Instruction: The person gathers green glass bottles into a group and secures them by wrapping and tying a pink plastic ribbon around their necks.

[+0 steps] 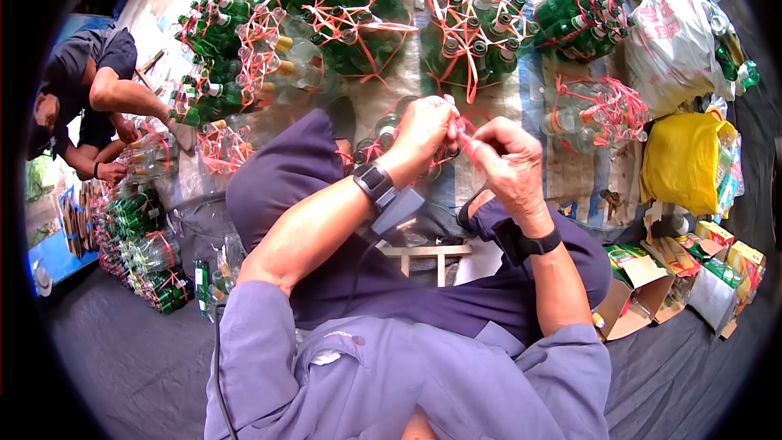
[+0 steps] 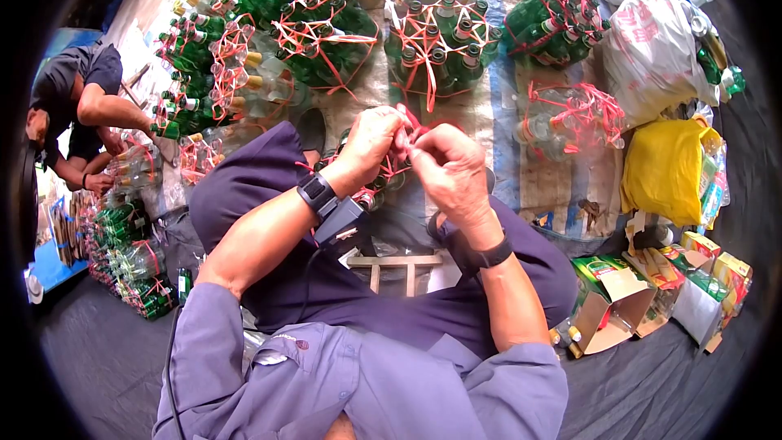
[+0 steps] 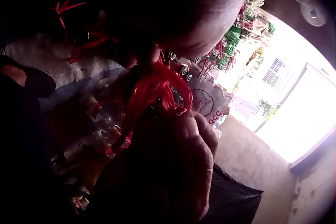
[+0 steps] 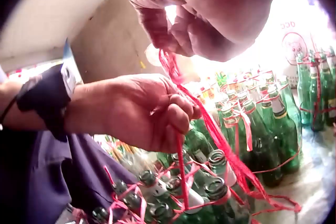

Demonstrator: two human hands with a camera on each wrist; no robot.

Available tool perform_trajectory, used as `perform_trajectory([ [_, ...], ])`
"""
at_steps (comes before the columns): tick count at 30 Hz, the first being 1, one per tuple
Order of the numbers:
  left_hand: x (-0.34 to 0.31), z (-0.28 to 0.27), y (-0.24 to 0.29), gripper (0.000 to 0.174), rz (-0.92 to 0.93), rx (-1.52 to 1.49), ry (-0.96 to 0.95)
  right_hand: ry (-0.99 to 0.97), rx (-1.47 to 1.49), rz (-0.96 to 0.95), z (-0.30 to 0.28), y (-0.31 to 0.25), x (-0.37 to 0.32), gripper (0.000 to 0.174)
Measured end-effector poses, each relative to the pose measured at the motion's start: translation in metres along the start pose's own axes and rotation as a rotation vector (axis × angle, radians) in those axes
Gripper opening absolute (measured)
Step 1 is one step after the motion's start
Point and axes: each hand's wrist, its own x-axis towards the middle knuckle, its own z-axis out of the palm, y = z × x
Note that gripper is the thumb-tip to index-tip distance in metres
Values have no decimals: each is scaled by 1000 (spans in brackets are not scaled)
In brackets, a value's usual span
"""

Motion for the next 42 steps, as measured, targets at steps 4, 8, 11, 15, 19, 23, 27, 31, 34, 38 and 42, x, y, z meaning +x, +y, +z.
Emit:
perform_trajectory([
  [4,-10,14,12,22,-101,104,-67,486,539,552,-19,27,6,4],
  [8,-6,18,-2,23,-65,35,-184,751,939,648,-56,66,8,7],
  [11,-5,16,0,23,-67,30,-167,843,1078,552,-84,68,12,9],
  [15,-5,15,4,22,-82,58,-144,892,1125,495,-100,77,15,12],
  [19,-5,17,3,22,-70,17,-170,713,1062,630,-90,80,14,16],
  [23,-8,19,2,21,-46,106,-228,265,730,1033,-43,49,15,31],
  [27,-10,22,1,22,1,199,-262,264,-108,422,-10,81,-4,34],
  [31,-12,25,0,20,129,474,-312,355,-186,97,-14,21,17,26],
  [34,-19,33,-17,15,311,784,-329,91,127,295,-18,31,13,24],
  [38,-33,38,-21,13,599,966,-448,-200,242,554,-25,43,8,34],
  [42,-46,42,-12,9,745,1055,-558,-311,281,744,-29,42,5,38],
])
